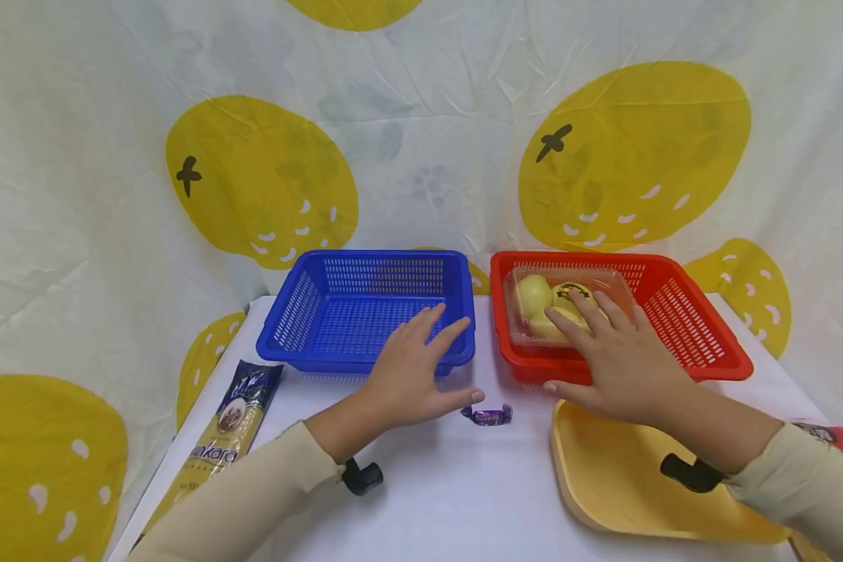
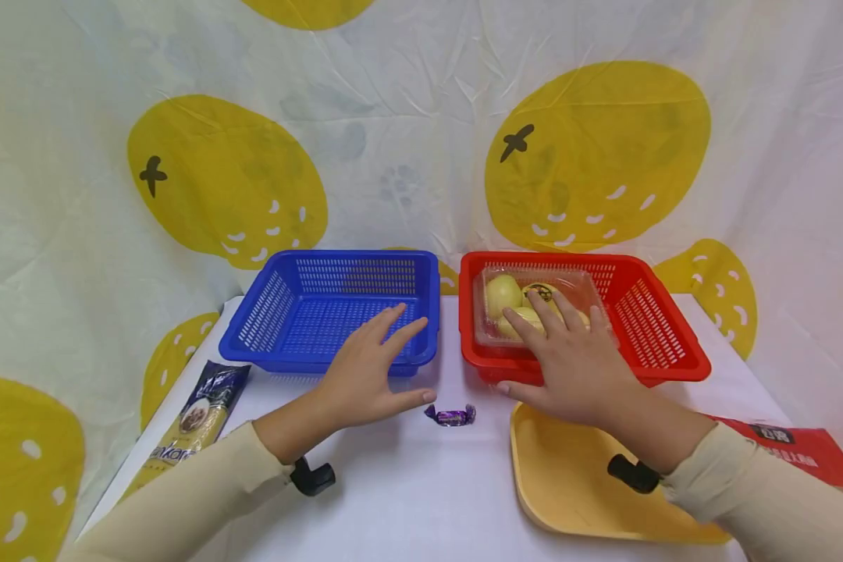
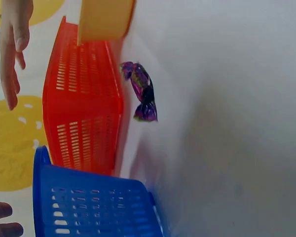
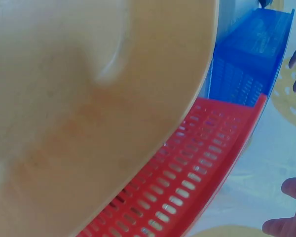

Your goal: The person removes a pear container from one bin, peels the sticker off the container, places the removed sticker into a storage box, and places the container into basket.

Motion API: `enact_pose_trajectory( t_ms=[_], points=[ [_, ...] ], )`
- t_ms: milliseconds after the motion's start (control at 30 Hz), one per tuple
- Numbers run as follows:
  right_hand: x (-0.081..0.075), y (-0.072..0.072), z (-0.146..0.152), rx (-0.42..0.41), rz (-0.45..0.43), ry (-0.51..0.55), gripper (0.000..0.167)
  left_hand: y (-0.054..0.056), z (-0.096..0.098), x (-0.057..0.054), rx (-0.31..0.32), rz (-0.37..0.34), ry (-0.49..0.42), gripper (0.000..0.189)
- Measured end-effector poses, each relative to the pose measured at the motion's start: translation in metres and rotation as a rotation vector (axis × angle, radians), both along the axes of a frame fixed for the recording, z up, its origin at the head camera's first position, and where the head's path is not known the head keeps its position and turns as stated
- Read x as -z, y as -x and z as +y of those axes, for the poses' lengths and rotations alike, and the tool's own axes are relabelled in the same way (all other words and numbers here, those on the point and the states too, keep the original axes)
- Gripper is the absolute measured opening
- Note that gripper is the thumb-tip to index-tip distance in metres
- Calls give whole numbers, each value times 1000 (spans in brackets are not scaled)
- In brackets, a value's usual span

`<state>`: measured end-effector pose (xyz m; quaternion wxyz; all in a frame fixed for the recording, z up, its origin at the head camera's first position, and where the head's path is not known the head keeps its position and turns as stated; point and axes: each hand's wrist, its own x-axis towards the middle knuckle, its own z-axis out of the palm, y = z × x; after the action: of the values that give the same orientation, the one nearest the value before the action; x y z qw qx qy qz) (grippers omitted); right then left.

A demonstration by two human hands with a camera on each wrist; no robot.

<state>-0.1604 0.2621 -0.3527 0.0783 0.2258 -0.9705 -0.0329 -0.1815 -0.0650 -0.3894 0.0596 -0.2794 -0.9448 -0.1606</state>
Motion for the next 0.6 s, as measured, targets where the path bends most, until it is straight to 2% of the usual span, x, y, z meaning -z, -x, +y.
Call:
enact_pose_trajectory(
  t_ms=[367,600],
  points=[
    [-5,10,16,15,-49,29,111,4,21,2,-18,1,-53,100],
    [-8,19,25,22,-42,-4,112,6,32,2,-47,-19,-110,102]
  ],
)
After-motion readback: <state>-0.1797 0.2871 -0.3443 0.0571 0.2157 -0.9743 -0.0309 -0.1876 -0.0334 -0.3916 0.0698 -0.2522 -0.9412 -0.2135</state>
